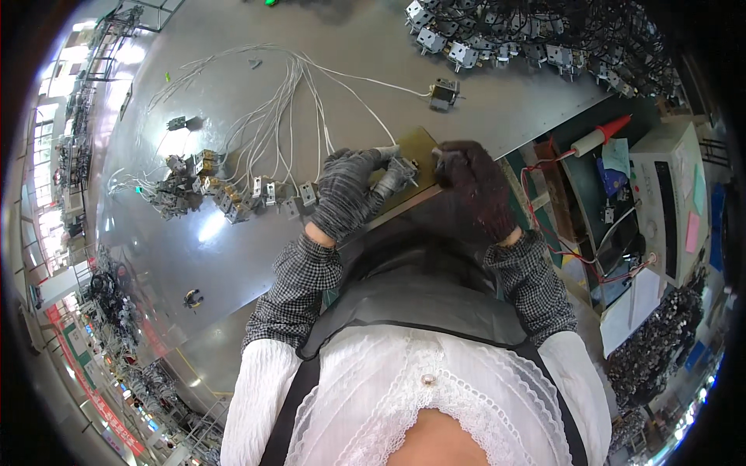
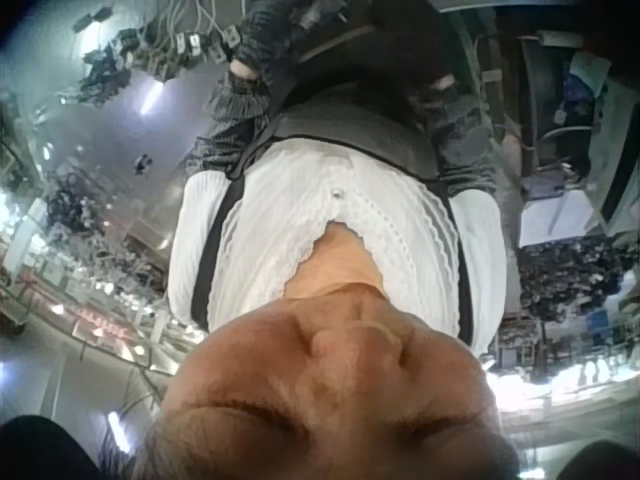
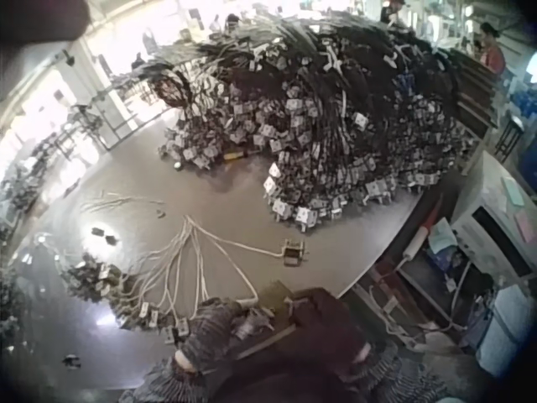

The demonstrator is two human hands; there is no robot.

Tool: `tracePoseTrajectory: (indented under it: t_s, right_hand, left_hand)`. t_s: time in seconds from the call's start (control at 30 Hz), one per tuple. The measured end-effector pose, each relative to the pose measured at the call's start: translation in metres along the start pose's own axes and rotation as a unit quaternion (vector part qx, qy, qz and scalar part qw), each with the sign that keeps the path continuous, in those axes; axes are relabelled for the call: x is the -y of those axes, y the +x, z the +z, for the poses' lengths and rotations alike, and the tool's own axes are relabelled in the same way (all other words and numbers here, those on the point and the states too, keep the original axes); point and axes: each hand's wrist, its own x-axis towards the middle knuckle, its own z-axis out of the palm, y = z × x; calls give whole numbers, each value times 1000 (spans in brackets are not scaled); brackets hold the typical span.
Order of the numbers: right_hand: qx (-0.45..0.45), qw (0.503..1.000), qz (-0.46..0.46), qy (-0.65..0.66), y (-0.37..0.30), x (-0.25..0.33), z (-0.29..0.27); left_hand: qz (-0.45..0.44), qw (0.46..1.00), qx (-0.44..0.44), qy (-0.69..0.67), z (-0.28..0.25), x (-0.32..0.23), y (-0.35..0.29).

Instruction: The person assembles wiring harnesses by hand, combining multiple wires, connectors, and circuit boards into complete electrical components.

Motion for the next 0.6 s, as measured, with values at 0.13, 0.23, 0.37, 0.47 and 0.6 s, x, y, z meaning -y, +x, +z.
tracePoseTrajectory:
  t_s: [0.13, 0.23, 0.37, 0.47, 0.6]
  right_hand:
    - [62, 964, -138, -217, -22, -3, -4]
    - [59, 982, -104, -144, -29, -4, 1]
    - [45, 965, -164, -202, -29, -7, 13]
    - [57, 969, -150, -185, -33, -13, 17]
    - [67, 975, -125, -169, -37, -21, 15]
  left_hand:
    - [11, 999, 33, 40, 2, -3, 4]
    - [8, 998, 37, 43, 7, -3, 7]
    - [31, 998, 8, 45, 9, 2, 10]
    - [8, 997, 47, 54, 7, 3, 10]
    - [-8, 996, 64, 59, 5, 0, 9]
